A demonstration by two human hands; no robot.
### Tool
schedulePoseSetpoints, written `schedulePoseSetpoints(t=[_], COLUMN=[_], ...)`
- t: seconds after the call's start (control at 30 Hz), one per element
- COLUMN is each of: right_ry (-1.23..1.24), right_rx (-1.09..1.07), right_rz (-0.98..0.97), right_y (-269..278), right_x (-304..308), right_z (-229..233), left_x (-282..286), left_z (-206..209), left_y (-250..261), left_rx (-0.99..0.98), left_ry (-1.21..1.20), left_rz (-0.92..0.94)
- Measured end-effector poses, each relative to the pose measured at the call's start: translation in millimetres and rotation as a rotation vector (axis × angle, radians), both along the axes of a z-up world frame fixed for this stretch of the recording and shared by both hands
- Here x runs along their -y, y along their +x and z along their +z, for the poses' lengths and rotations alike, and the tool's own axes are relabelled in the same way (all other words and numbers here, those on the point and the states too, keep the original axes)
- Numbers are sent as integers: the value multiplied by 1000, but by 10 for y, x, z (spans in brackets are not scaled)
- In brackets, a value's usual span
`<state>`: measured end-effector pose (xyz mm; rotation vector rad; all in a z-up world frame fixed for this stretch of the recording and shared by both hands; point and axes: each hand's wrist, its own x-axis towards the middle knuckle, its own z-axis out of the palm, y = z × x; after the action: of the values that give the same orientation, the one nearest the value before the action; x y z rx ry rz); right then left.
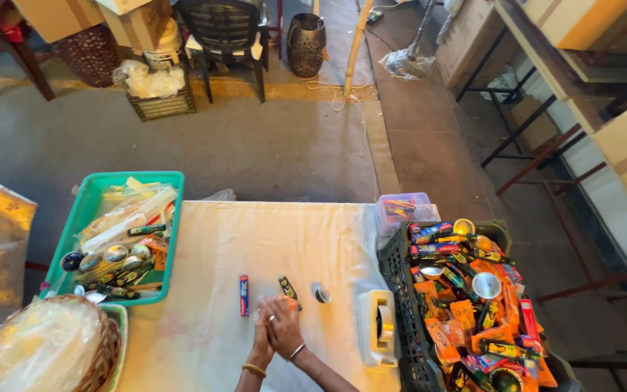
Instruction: Sorting various small consumer products and packing some into plastic containers.
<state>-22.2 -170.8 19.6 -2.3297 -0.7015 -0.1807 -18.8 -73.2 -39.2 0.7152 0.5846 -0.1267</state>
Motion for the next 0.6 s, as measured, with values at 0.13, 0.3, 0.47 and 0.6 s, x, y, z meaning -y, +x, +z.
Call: schedulePoseSetpoints(t=[0.13,0.3,0.47,0.6], right_ry=[-194,-17,69,189], right_rx=[-158,-416,-269,-70], right_rz=[-243,-339,-480,-479], right_y=[119,342,237,188], right_x=[6,300,97,-95], right_z=[535,-460,99,84], left_x=[49,2,-169,-487], left_z=[-89,-425,-353,-388], left_y=[-111,-95,-17,28], left_rx=[-135,-84,-11,-76], left_ry=[-48,94,-74,1], left_rz=[-227,-310,-269,-161])
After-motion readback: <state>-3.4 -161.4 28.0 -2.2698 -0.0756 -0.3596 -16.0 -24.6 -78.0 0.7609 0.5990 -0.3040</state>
